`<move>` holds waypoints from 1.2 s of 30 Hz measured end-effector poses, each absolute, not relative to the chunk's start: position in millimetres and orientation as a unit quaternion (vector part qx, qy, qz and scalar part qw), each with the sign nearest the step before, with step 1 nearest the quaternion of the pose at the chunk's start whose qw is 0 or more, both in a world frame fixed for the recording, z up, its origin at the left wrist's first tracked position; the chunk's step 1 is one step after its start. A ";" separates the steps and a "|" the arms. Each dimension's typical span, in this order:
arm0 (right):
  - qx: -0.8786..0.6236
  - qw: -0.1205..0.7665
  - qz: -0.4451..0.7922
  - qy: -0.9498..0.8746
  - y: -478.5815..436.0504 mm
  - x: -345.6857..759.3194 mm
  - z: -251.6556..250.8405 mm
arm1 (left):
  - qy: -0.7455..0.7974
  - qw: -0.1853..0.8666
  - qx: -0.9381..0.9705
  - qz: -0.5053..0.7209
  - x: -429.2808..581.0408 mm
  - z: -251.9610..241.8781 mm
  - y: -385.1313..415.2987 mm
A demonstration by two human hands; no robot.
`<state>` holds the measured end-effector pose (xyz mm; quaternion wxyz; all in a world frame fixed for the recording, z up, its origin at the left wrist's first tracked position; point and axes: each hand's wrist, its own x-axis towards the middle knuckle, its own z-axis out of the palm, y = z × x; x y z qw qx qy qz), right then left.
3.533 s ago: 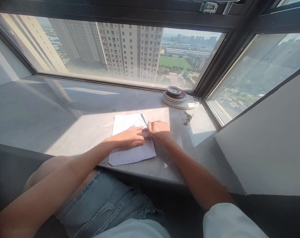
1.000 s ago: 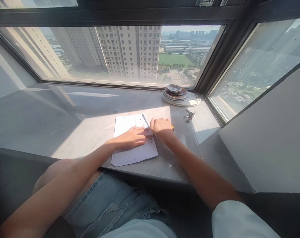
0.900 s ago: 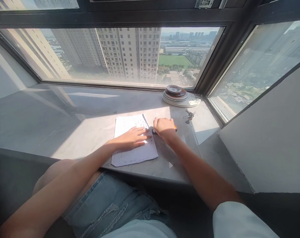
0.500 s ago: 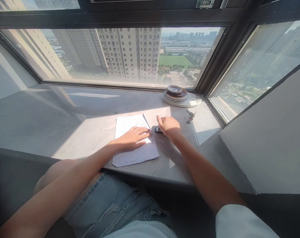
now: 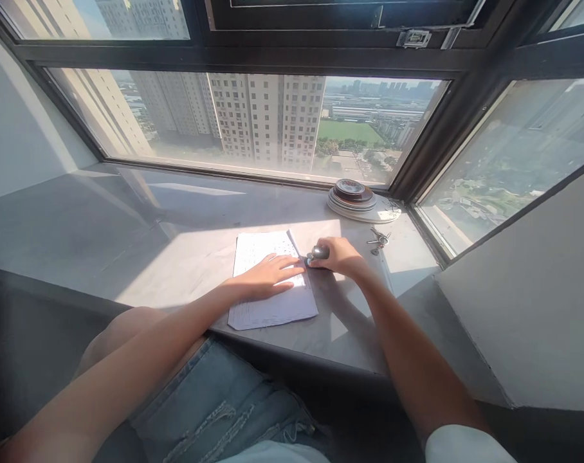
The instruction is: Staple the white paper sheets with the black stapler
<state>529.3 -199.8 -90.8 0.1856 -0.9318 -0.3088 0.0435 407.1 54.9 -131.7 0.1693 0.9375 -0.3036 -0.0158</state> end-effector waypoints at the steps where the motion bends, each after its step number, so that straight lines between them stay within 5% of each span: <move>1: -0.931 0.163 0.053 -0.322 -203.6 532.2 -91.7 | -0.303 0.173 0.937 -0.018 407.1 -132.3 55.6; 7: -0.964 0.100 0.022 -0.244 -211.7 536.6 -94.1 | -0.303 0.178 0.936 -0.020 406.2 -128.6 56.2; 16: -0.929 0.272 -0.029 -0.250 -146.8 496.2 -86.4 | -0.027 0.146 0.967 0.206 424.4 -98.5 112.2; 25: -0.890 0.299 0.024 -0.344 -56.0 488.8 -100.4 | 0.125 0.124 0.984 0.035 413.8 -101.7 121.7; 36: -0.889 0.305 0.046 -0.339 -74.2 503.5 -118.5 | 0.114 0.132 0.984 0.043 414.6 -104.7 120.5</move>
